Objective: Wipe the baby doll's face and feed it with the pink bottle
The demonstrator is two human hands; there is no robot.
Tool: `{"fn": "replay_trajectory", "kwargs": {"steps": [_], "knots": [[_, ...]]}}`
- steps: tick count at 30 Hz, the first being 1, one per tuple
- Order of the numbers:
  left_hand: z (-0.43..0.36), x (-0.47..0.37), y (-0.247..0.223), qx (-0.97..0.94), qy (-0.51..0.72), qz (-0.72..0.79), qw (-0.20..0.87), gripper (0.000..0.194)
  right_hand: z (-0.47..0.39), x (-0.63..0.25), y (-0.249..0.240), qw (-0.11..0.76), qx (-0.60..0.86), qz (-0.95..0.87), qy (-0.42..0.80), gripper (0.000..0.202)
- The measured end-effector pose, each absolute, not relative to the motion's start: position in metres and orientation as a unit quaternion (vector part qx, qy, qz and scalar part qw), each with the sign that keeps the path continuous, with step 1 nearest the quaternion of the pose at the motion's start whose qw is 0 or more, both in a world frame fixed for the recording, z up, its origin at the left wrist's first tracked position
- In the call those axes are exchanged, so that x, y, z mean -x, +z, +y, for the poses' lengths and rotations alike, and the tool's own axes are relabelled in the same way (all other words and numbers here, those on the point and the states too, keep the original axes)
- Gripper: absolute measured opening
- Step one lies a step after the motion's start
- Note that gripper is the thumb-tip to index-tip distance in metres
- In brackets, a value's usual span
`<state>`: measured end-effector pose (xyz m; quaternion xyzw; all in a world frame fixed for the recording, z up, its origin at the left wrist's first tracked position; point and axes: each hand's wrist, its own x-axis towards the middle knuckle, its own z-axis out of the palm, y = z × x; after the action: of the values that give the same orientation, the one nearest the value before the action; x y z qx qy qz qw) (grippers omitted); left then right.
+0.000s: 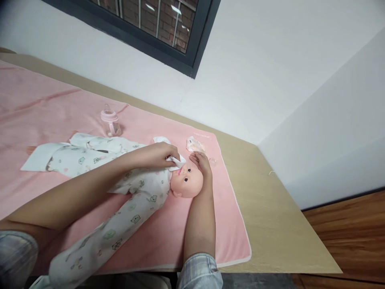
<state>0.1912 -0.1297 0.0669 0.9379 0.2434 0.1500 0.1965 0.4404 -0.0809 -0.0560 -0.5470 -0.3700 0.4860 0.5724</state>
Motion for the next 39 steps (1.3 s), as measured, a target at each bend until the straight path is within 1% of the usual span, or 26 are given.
{"fn": "replay_trajectory", "kwargs": {"steps": [5,13,17,24,39], "knots": [[-0.132,-0.189,0.07,-0.944,0.115,0.236,0.199,0.015,-0.081,-0.438,-0.055,0.576,0.561,-0.347,0.482,0.017],[-0.133,-0.193,0.065,-0.942,0.097,0.262,0.188,0.024,-0.087,-0.43,-0.046,0.569,0.579,-0.331,0.48,0.011],[-0.132,-0.196,0.061,-0.942,0.096,0.268,0.179,0.021,-0.088,-0.429,-0.043,0.567,0.584,-0.326,0.481,0.011],[-0.129,-0.195,0.061,-0.942,0.111,0.258,0.183,0.015,-0.09,-0.426,-0.04,0.567,0.586,-0.32,0.482,0.004],[-0.128,-0.194,0.063,-0.938,0.138,0.265,0.176,0.01,-0.088,-0.43,-0.045,0.564,0.584,-0.343,0.473,0.007]]}}
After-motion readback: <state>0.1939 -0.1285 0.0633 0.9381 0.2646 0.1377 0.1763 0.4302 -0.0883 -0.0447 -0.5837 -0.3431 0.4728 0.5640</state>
